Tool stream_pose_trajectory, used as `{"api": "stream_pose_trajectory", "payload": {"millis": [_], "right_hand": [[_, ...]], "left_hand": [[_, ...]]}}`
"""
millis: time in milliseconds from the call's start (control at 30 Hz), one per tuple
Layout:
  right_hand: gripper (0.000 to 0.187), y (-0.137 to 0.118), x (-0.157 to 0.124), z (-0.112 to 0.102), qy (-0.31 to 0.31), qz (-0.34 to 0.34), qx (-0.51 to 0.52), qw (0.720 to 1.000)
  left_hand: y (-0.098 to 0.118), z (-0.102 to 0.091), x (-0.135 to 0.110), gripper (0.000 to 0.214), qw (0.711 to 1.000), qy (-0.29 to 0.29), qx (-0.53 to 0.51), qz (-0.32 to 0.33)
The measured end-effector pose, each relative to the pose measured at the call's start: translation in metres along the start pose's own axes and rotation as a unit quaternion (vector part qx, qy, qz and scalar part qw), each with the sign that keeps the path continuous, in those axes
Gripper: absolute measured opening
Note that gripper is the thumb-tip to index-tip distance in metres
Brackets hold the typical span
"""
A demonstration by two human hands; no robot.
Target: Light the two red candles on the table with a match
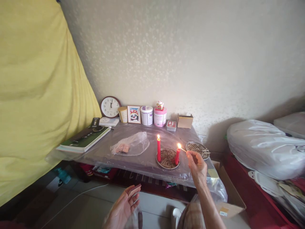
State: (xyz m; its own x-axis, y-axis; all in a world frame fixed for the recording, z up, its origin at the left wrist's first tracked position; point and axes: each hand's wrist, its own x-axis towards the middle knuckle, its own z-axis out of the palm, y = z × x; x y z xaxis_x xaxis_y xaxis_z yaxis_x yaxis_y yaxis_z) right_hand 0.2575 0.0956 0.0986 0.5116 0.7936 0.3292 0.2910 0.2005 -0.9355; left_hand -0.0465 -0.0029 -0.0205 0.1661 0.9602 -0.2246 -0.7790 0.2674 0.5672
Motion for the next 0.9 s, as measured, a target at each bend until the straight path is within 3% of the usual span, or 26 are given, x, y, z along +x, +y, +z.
{"api": "stream_pose_trajectory", "payload": {"millis": [333, 533, 600, 700, 767, 900], "right_hand": [[0.039, -0.016, 0.012, -0.009, -0.013, 0.015, 0.085, 0.996], [0.028, -0.075, 0.031, -0.063, -0.075, -0.043, 0.234, 0.968], [0.037, -0.085, 0.039, -0.079, -0.039, -0.072, 0.192, 0.978], [0.048, -0.075, 0.054, -0.088, 0.017, -0.087, 0.067, 0.994], [0.039, -0.058, 0.063, -0.088, 0.031, -0.078, 0.026, 0.996], [0.031, -0.025, 0.079, -0.094, 0.027, -0.040, 0.087, 0.995]], "left_hand": [[0.001, 0.002, 0.002, 0.036, 1.000, 0.013, 0.003, -0.001], [0.001, 0.001, 0.001, 0.039, 1.000, 0.016, 0.006, -0.008], [0.001, 0.000, 0.002, 0.038, 1.000, 0.019, 0.011, -0.007], [0.000, -0.001, 0.003, 0.037, 1.000, 0.018, 0.016, -0.010], [0.000, -0.003, 0.003, 0.035, 1.000, 0.017, 0.015, -0.013], [0.001, -0.006, 0.003, 0.035, 1.000, 0.017, 0.009, -0.017]]}}
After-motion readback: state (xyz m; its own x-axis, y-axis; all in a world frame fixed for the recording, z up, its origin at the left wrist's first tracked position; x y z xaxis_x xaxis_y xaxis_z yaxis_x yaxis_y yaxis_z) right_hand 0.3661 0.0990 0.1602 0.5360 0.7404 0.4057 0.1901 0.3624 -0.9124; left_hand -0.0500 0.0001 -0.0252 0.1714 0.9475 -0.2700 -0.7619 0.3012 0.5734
